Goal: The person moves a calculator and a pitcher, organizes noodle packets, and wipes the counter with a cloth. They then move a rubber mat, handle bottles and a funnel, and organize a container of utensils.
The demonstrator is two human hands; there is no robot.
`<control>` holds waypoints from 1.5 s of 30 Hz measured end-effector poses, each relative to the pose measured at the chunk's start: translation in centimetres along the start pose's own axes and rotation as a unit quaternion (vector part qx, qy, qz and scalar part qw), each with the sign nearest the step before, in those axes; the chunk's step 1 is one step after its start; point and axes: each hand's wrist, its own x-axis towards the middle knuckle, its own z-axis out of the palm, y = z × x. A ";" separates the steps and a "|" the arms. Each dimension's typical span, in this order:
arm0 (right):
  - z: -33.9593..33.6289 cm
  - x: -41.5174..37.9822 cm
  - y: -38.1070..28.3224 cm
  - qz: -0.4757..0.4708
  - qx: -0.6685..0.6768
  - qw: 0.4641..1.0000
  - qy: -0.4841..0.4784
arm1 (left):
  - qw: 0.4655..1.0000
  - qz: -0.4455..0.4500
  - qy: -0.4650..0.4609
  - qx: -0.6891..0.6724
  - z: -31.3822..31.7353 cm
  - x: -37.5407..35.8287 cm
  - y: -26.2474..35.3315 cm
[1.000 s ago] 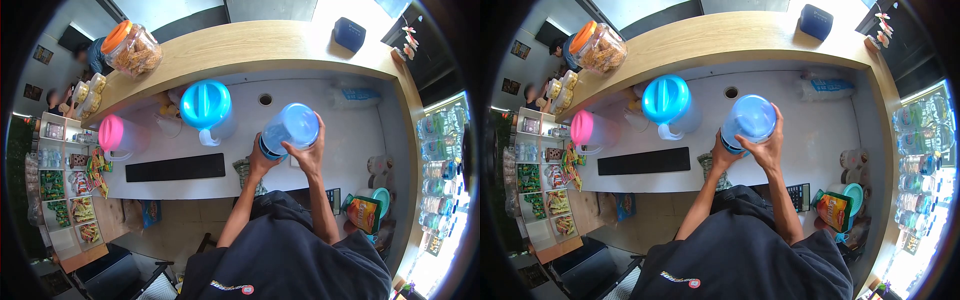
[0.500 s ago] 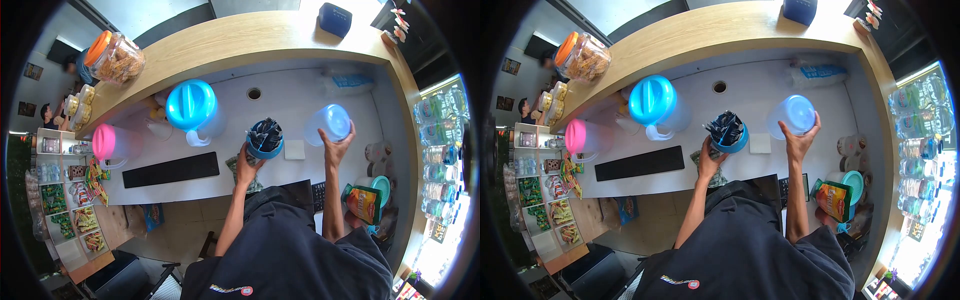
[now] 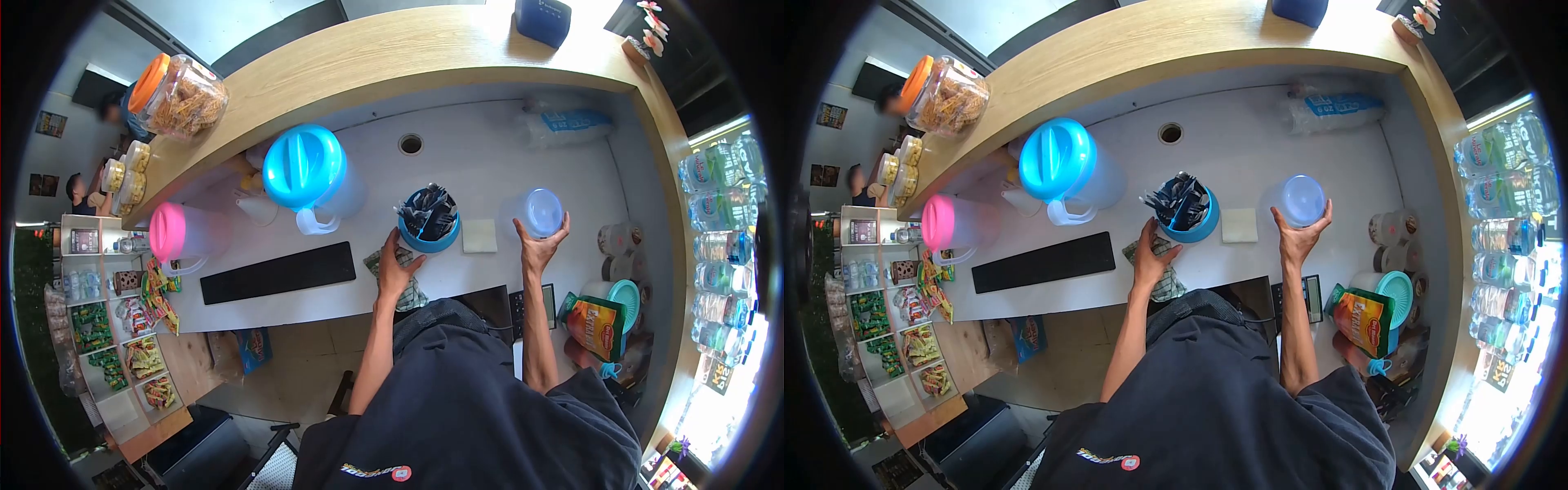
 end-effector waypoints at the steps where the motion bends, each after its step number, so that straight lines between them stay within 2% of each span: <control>1: -0.1 0.0 0.1 -0.003 -0.006 1.000 -0.003 | 1.000 0.003 0.000 -0.006 0.0 0.1 -0.2; 5: -0.1 -0.1 0.2 0.024 0.024 0.999 -0.025 | 1.000 0.001 -0.004 -0.021 -0.4 0.5 -0.6; 8: -0.5 -0.5 0.3 -0.002 -0.051 0.999 -0.007 | 0.999 0.011 -0.009 -0.048 -0.5 0.9 -1.8; 11: -1.5 -1.3 -2.7 -0.105 -0.055 0.990 0.079 | 0.999 0.009 -0.015 -0.038 -1.2 1.0 -1.1; 14: -1.8 -2.4 -4.9 -0.176 0.001 0.984 -0.020 | 0.999 0.031 -0.021 -0.018 -2.2 1.0 3.0; 15: -1.5 -2.6 -6.4 -0.148 0.009 0.983 -0.106 | 0.999 0.043 -0.024 -0.014 -2.4 1.0 4.1; 17: 0.5 -2.8 -10.5 -0.029 0.110 0.958 -0.262 | 0.997 0.081 -0.010 -0.011 -2.0 1.4 5.1; 20: 4.9 -4.0 -9.6 0.025 0.134 0.942 -0.305 | 0.993 0.121 0.009 -0.010 -1.1 2.1 5.5; 23: 6.8 -4.6 -9.3 0.130 0.189 0.895 -0.383 | 0.992 0.129 0.015 0.010 -0.7 2.1 6.0; 27: 6.6 -5.3 -11.0 0.108 0.150 0.915 -0.358 | 0.996 0.072 -0.036 -0.046 -0.5 2.4 5.7; 29: 5.7 -5.9 -12.1 0.111 0.106 0.922 -0.356 | 0.995 0.072 -0.041 -0.052 -1.0 2.3 5.5; 32: 5.5 -7.4 -12.2 0.064 0.076 0.940 -0.325 | 0.992 0.087 -0.057 -0.071 -1.9 2.5 5.7; 39: 5.8 -3.7 -13.4 0.082 0.125 0.943 -0.296 | 0.994 0.079 -0.053 -0.060 -2.2 2.3 6.4; 42: 5.7 -0.7 -16.1 0.006 0.092 0.932 -0.349 | 0.993 0.083 -0.053 -0.070 -1.9 2.3 5.9; 43: 5.8 0.1 -16.9 -0.052 0.057 0.930 -0.359 | 0.993 0.082 -0.053 -0.070 -2.0 2.4 6.0; 45: 6.1 1.5 -18.4 -0.096 0.022 0.899 -0.426 | 0.993 0.077 -0.055 -0.068 -2.1 2.3 6.2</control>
